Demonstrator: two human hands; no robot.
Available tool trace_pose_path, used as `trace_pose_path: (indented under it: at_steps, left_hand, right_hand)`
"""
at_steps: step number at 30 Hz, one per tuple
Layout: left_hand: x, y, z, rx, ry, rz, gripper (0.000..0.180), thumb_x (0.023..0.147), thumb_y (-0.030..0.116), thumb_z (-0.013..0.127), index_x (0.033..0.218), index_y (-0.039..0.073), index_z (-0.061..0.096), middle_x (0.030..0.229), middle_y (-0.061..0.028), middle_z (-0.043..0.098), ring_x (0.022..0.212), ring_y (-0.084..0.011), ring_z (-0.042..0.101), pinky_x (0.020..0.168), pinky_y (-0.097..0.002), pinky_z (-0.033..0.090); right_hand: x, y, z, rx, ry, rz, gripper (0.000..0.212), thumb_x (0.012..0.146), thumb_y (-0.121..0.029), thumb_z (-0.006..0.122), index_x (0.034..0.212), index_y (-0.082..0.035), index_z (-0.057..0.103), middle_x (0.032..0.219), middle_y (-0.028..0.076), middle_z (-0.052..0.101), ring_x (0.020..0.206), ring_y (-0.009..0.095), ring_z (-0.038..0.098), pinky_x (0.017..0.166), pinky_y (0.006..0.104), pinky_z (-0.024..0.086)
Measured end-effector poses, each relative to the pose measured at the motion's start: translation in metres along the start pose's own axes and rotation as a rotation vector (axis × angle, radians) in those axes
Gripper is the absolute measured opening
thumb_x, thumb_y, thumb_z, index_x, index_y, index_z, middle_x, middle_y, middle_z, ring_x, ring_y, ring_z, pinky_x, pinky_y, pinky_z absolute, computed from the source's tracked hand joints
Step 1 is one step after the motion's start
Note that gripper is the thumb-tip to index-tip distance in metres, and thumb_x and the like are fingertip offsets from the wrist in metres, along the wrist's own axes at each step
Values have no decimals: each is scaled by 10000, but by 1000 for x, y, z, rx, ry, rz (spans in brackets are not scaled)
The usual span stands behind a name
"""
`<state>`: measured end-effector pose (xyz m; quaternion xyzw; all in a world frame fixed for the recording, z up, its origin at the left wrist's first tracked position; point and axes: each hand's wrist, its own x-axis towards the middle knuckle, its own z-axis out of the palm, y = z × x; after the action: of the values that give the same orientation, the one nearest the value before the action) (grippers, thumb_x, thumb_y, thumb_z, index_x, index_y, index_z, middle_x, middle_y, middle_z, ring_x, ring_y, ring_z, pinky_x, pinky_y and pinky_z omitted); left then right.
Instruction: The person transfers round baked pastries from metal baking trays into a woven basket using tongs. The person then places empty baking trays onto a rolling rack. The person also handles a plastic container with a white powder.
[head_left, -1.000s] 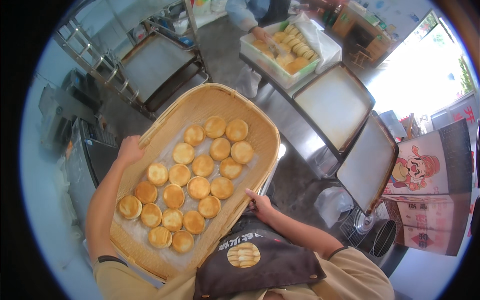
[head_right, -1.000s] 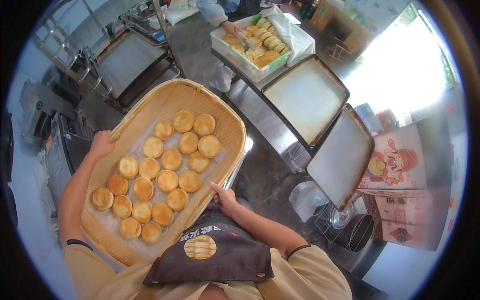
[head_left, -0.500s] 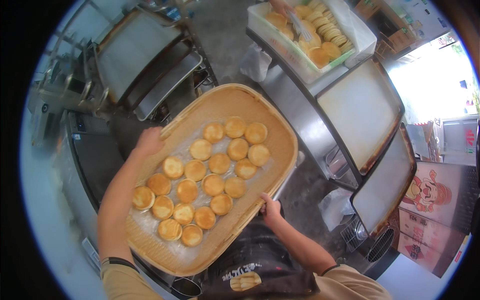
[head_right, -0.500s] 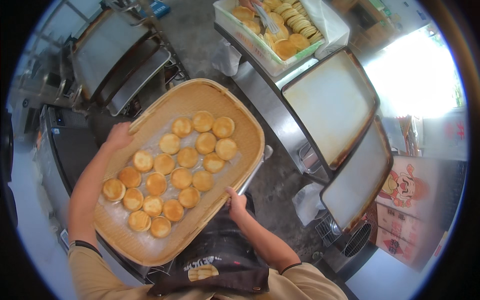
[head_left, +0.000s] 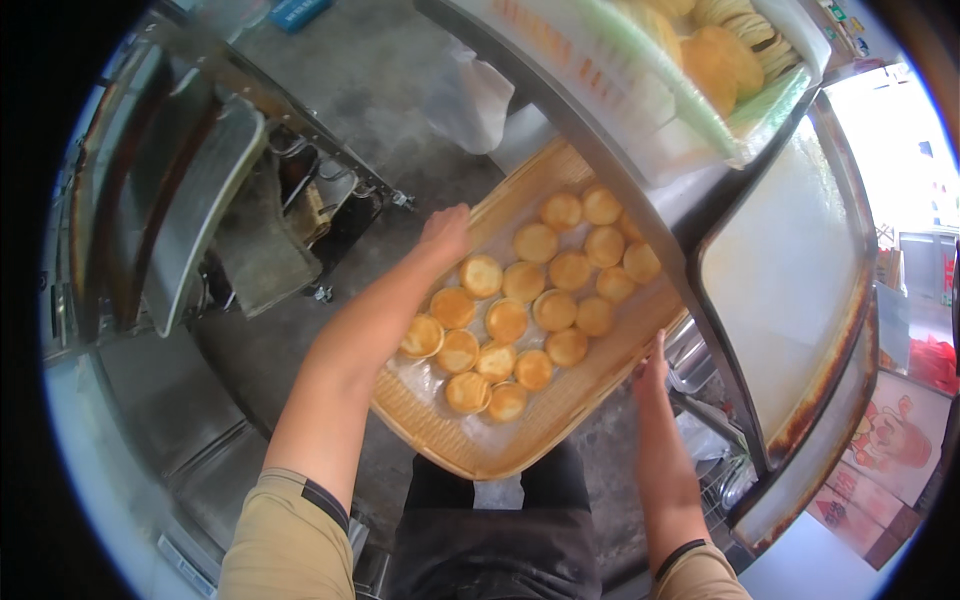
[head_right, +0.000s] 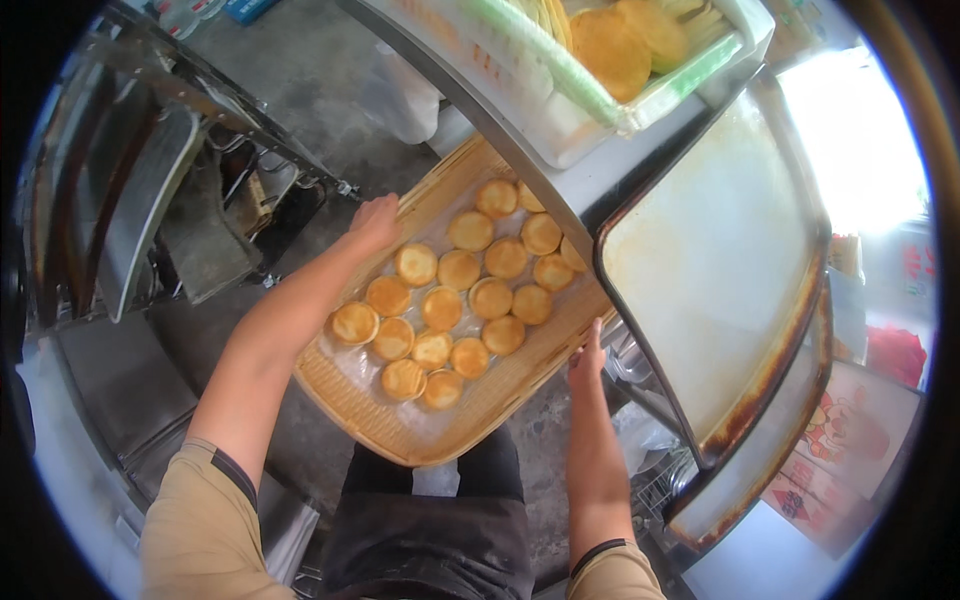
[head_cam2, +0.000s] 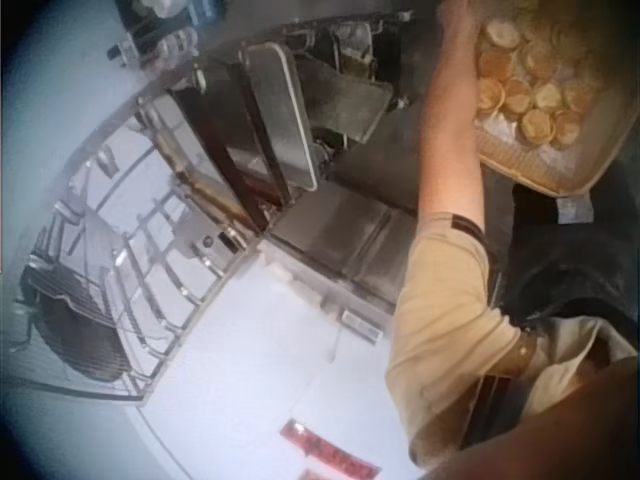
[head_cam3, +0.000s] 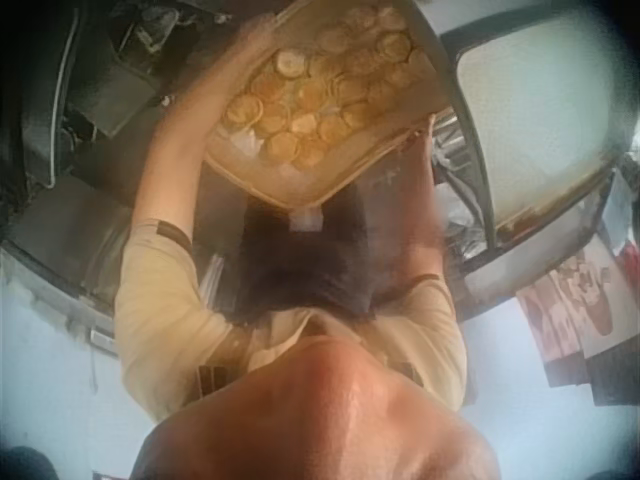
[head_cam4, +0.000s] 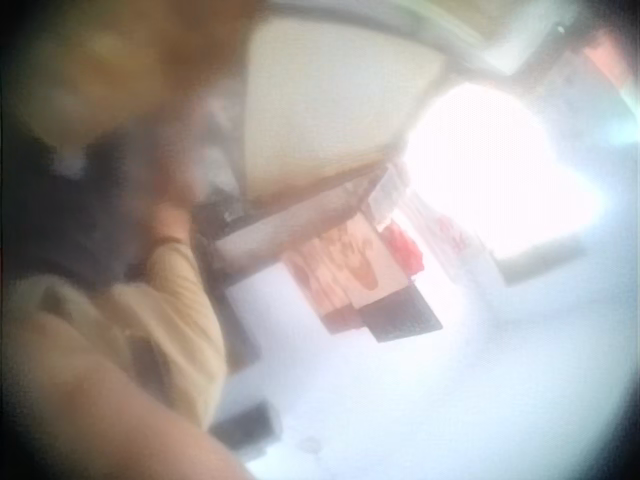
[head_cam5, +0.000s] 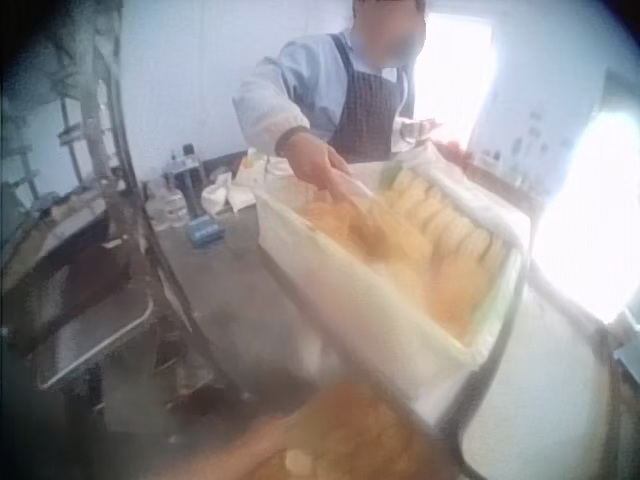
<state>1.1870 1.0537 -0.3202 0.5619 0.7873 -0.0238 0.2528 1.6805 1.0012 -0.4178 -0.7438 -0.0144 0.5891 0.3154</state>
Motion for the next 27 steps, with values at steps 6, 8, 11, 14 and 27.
trace_pose_path:
  at_steps: [6,8,11,14,27]
  left_hand:
    - [78,15,60,-29,3,9,240,891,122,629,1091,-11,637,1127,-248,716,1078,-419,690,924,-495,563]
    - [88,9,71,-40,31,-31,250,897,164,633,1078,-8,631,1133,-250,712,1084,-424,685,923,-498,562]
    - [95,-2,79,-98,0,-66,305,876,193,675,1099,-5,613,1157,-249,701,1104,-433,668,935,-490,551]
    - [85,-30,75,-253,8,14,420,852,215,731,1186,-5,606,1186,-248,694,1148,-404,663,964,-448,542]
    - [-255,-38,194,-1844,64,-988,658,928,176,746,1490,93,412,1346,-63,610,1148,-225,650,979,-401,557]
  right_hand:
    - [84,-16,23,-8,36,-13,525,858,-635,772,794,-164,550,584,-69,412,403,77,311,393,224,267]
    - [101,-11,32,-79,85,16,510,875,-621,763,819,-158,556,575,-72,388,402,78,314,393,231,269]
    - [109,-3,32,13,-29,-6,509,886,-618,752,832,-150,559,581,-65,392,405,77,326,390,238,265]
    - [89,18,23,-279,-80,-91,464,895,-537,780,890,-101,620,606,-51,462,411,78,357,385,266,268]
    - [5,86,38,-99,61,-50,518,860,-459,827,1140,-59,657,786,2,647,460,105,481,420,276,349]
